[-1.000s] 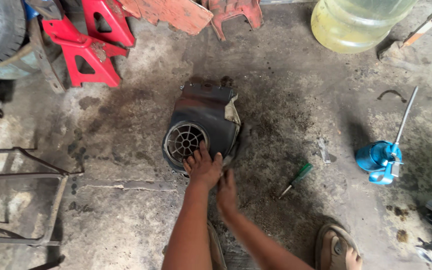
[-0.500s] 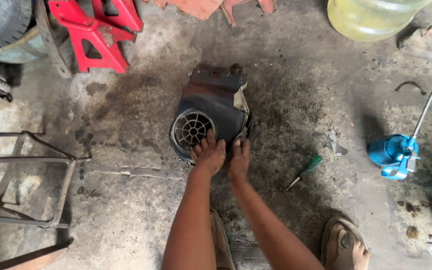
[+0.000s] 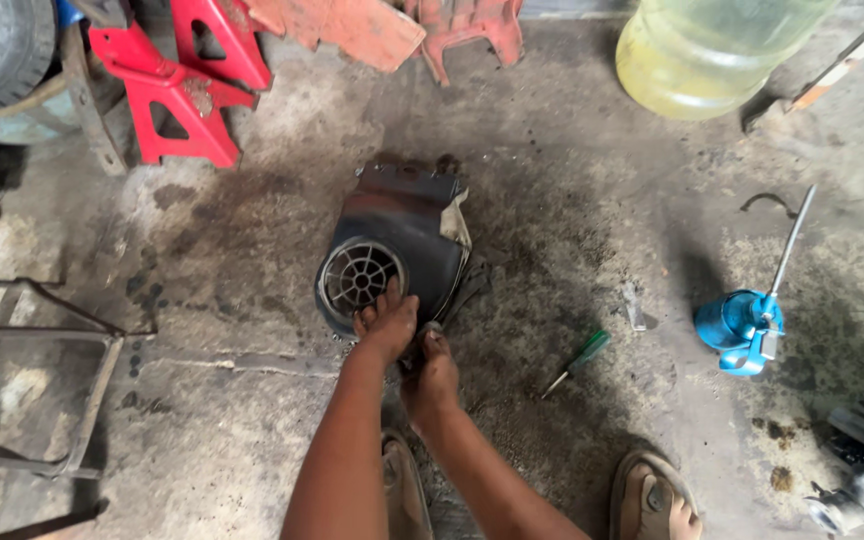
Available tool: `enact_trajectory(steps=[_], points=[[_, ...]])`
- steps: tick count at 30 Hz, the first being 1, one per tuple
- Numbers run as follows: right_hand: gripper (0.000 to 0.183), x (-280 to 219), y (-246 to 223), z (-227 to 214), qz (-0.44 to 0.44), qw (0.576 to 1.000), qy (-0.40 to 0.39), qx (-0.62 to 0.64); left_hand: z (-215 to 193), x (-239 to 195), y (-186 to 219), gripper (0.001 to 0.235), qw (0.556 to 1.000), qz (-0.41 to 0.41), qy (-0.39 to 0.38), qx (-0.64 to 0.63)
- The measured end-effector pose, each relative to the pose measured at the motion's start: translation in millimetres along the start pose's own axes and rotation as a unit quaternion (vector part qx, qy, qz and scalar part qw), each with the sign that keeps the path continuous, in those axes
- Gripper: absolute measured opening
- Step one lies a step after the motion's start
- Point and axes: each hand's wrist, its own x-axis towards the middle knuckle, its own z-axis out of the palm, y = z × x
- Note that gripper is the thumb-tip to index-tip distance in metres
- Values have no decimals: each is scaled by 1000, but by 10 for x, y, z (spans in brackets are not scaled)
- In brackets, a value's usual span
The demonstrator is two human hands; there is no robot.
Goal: The person cleans a dark mechanical housing component using a rag and a blue oil can. They repeatedly wipe the exterior surfaces and apply oil to the part, rotating it to access different sides and crevices.
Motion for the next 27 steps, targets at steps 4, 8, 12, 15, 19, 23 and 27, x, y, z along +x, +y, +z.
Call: enact_trajectory(steps=[4,8,12,15,19,23,27], points=[[52,242,-152,99,63,997,11,52,62,91,-48,76,1000,3,2,31],[51,599,-582,262,84,987,-22,132,164,205,-138,75,998,11,3,57],[34,808,-1428,551,-125,960,-231,99,251,271,-231,39,971,74,3,225],[30,813,-2224,936,-109,988,10,108,178,145,-151,76,999,36,24,26],[32,658,-2800,534,-188,969,-134,87,37,-253,215,61,983,67,172,-11],[35,599,-2813,-302,-250,950,-106,151,-202,-534,531,37,949,17,313,-36],[32,341,-2786,-375,-348,899,-259,64,-715,-466,787,41,942,-1,330,-65]])
